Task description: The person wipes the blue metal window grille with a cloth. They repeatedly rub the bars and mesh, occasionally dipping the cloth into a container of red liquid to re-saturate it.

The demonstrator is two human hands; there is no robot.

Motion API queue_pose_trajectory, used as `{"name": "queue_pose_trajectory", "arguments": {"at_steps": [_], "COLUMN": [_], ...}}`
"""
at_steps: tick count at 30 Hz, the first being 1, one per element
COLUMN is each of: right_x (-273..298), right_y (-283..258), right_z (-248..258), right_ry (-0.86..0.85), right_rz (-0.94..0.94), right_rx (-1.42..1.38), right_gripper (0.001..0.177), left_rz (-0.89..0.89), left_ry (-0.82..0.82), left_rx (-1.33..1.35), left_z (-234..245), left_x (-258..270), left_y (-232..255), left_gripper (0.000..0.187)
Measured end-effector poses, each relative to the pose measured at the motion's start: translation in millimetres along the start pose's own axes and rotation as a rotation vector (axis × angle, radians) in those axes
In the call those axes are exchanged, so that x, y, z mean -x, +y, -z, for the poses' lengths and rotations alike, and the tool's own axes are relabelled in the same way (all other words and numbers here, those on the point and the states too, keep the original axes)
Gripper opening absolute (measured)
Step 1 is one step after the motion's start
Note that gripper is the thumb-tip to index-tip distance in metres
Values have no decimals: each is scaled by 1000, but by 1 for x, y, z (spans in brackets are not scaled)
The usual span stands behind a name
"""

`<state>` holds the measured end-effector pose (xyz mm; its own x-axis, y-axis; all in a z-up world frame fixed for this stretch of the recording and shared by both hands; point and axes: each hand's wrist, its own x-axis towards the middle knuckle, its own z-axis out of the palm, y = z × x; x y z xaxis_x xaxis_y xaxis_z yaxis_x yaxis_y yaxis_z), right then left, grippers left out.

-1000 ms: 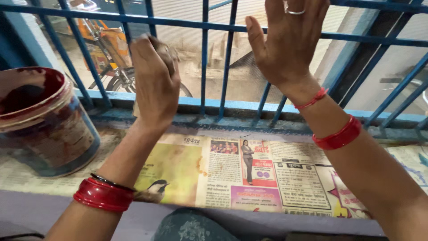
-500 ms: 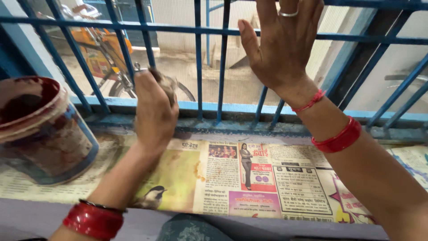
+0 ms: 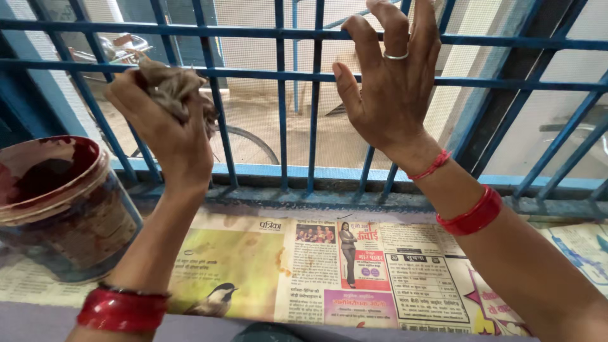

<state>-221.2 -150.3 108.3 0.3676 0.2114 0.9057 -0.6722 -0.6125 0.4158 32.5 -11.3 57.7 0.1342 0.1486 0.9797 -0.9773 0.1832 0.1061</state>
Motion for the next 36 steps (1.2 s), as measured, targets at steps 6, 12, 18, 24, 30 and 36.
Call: {"name": "queue_pose_trajectory", "arguments": {"at_steps": [6,12,18,24,30,36], "right_x": [2,6,8,8,5,12], "right_y": [0,-3,1,0,-1,0], "right_z": [1,0,-6,-5,-5,-12], "right_ry": [-51,-122,-111,-163,-109,-207], "right_rz": [-41,-83,-55,-94,-88,-136], "right_rx": [2,-34,-33,-36,-16,29], "right_gripper": [44,51,57,58,53,62], "left_rz": [216,274,274,328,210,146], "left_ry": [60,-73,-291,-237,-36,-181], "left_rx": [201,136,-24,-25,14,-44], "left_z": [-35,-18,11,-10,-41,-18], "left_x": [20,55,71,52,30,45], "left_y": [-21,-34,-25,-30,-45,-49], "left_gripper": [33,43,43,30,30,34]}}
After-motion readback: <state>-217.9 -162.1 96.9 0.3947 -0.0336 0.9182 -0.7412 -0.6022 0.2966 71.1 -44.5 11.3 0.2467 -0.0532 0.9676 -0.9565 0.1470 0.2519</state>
